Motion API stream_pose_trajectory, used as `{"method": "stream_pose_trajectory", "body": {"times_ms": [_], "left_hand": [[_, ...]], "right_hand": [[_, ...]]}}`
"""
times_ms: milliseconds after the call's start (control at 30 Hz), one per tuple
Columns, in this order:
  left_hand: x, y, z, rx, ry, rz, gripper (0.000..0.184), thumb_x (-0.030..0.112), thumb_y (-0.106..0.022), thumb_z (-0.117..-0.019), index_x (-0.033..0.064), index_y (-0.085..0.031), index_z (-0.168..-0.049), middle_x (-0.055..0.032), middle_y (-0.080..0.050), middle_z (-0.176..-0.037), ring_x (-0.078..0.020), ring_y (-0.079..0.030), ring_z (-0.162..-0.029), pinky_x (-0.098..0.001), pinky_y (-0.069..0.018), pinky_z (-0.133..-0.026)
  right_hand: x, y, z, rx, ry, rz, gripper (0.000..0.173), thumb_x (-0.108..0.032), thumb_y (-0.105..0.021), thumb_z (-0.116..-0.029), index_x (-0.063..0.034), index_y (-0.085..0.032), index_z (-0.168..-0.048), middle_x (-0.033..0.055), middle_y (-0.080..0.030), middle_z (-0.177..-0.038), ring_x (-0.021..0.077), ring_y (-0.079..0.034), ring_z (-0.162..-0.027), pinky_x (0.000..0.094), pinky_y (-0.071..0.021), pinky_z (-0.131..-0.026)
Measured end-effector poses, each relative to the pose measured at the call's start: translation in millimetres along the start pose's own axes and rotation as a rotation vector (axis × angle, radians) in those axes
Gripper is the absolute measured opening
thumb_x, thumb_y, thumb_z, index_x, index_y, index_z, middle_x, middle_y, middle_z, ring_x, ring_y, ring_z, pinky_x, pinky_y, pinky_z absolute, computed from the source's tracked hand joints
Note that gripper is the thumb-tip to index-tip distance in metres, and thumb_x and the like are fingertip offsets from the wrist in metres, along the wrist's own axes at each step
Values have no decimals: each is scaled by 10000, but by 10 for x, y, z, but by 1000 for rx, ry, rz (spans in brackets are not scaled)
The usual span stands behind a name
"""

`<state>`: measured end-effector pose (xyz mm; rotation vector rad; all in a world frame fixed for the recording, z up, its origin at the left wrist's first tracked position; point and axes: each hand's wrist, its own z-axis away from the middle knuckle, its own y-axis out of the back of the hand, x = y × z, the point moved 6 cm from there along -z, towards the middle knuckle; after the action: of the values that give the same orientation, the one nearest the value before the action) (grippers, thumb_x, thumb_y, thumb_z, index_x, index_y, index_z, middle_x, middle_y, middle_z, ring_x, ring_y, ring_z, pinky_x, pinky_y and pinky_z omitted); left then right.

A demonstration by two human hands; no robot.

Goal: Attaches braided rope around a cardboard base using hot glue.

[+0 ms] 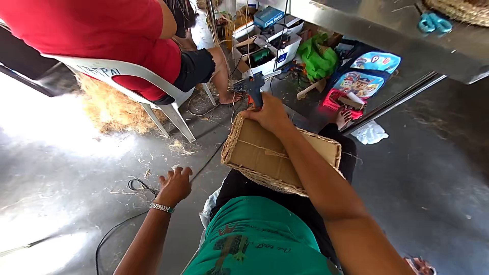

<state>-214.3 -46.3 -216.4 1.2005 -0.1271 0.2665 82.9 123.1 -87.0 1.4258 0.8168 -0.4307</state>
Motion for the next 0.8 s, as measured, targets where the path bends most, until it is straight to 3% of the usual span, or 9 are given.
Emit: {"method": "stream_pose_trajectory", "body": {"times_ms": [67,167,233,300,400,467,567,667,800], "left_hand": [[60,-7,-136,-123,5,31,587,227,-644,-988,155,-462,-1541,-259,-415,-1562,-566,-407,-1375,-793,-305,-1031],[449,296,-333,115,-235,301,460,273,-442,-1093,59,-485,-1498,-212,-587,-1417,-400,-614,-1242,-619,-462,-1045],[765,516,-410,170,-342,555,477,346,-373,-1112,77,-486,-1489,-162,-636,-1361,-300,-662,-1179,-533,-518,-1009],[1111,685,-449,74,-389,774,534,437,-395,-1095,128,-435,-1529,-123,-599,-1416,-250,-638,-1217,-488,-528,-1007],[1507,751,-694,-82,-461,970,579,417,-508,-1059,142,-389,-1554,-115,-558,-1452,-206,-613,-1241,-429,-523,-1029],[1667,707,-859,-164,-479,1081,518,358,-543,-1056,160,-431,-1521,-96,-624,-1344,-171,-663,-1128,-385,-563,-962],[1808,679,-887,-220,-480,1175,457,301,-472,-1036,216,-462,-1485,-47,-675,-1189,-113,-686,-930,-313,-593,-777],[1834,660,-978,-249,-566,1231,457,229,-465,-986,172,-475,-1439,-38,-664,-1189,-112,-682,-946,-302,-601,-781],[1853,711,-776,-199,-490,1238,384,287,-493,-1019,196,-531,-1390,-14,-703,-1067,-79,-695,-836,-271,-600,-707]], "right_hand": [[-8,-5,-8,-5,-6,8,522,-357,-840,-864,40,-644,-1140,188,-688,-1030,325,-667,-983,546,-521,-914],[21,-14,-13,2,-4,2,533,-361,-842,-860,38,-644,-1152,183,-701,-1030,318,-678,-987,536,-530,-919],[4,-13,-1,8,6,-3,532,-355,-845,-858,42,-637,-1145,187,-687,-1019,319,-667,-968,536,-526,-899],[-12,-1,20,25,24,-11,531,-345,-852,-850,42,-645,-1149,183,-697,-1019,306,-675,-966,524,-531,-903],[2,16,37,30,35,-8,521,-357,-832,-868,41,-648,-1150,191,-690,-1018,307,-671,-960,522,-531,-897],[46,46,31,40,38,-30,496,-395,-782,-908,26,-651,-1133,172,-682,-974,292,-664,-914,523,-531,-863],[155,148,7,93,16,-240,445,-414,-697,-969,-8,-653,-1148,101,-722,-973,201,-694,-905,460,-560,-877],[188,294,20,130,-2,-492,374,-311,-683,-1002,5,-615,-1189,82,-762,-998,165,-759,-907,371,-639,-879],[65,661,213,176,67,-627,316,-216,-677,-1009,15,-588,-1206,92,-766,-1016,202,-766,-918,365,-650,-865]]}}
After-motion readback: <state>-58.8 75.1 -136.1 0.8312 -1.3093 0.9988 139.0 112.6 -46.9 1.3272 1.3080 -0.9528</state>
